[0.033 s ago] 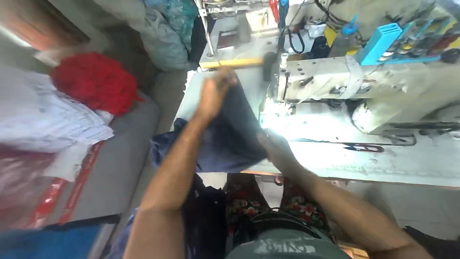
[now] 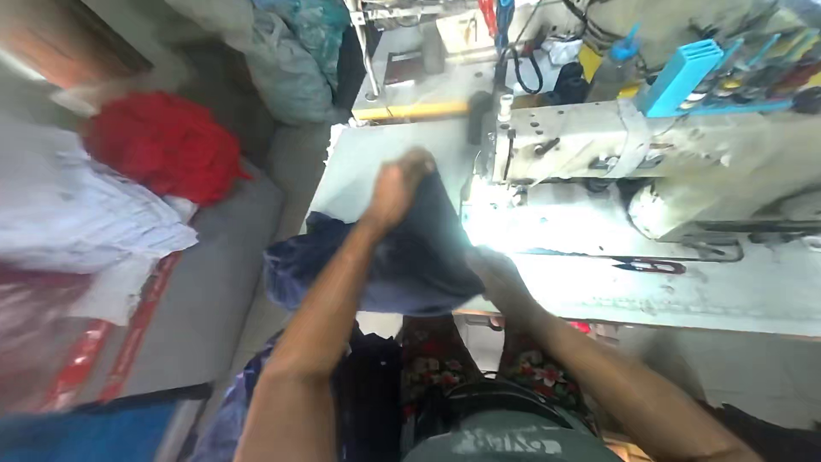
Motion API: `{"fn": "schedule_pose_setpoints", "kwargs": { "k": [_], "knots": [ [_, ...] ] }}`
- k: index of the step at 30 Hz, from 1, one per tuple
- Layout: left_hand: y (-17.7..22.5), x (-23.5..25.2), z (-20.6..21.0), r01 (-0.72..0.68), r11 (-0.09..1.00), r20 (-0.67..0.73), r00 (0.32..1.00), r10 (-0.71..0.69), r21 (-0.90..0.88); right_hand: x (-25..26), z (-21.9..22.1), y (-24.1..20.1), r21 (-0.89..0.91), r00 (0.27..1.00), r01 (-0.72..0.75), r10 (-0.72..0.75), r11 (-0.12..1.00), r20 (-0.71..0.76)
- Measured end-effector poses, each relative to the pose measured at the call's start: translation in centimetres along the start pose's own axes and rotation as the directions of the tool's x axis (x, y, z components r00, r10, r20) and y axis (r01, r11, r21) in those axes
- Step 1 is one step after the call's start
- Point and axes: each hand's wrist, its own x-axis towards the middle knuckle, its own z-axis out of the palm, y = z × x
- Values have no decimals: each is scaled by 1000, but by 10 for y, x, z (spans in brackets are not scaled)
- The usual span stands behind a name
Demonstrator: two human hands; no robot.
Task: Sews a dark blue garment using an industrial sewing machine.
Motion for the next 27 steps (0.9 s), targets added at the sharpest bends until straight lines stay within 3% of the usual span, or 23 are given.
{"fn": "schedule_pose_setpoints", "kwargs": {
  "k": [2, 4, 6, 8, 13, 17, 20, 23, 27],
  "knots": [
    [-26, -5, 54, 104, 994, 144, 985, -99, -25, -6, -12, 32, -130, 983, -177, 181, 976, 17],
    [-26, -5, 86, 241, 970, 297, 924, -240, 33, -11, -26, 45, -389, 973, -201, 228, 899, 25],
    [-20, 0, 105, 342, 934, 401, 845, -355, 105, -18, -32, 56, -573, 992, -109, 128, 813, -7],
    [-24, 5, 119, 363, 914, 443, 799, -406, 183, -19, -31, 69, -659, 995, 13, -75, 752, -65],
    [-15, 18, 119, 454, 834, 427, 717, -551, 313, -3, -28, 84, -722, 926, 273, -377, 636, 18],
    [-11, 13, 119, 412, 848, 426, 737, -525, 333, 18, -34, 85, -652, 887, 443, -405, 615, 221],
    [-17, 13, 119, 331, 889, 449, 774, -447, 315, 30, -33, 80, -628, 903, 420, -367, 655, 222],
    [-19, 15, 119, 320, 893, 478, 759, -442, 316, 39, -25, 87, -705, 857, 420, -506, 571, 101],
    [-16, 22, 113, 375, 879, 501, 722, -477, 295, 41, -18, 95, -754, 841, 415, -531, 509, 105]
  ]
}}
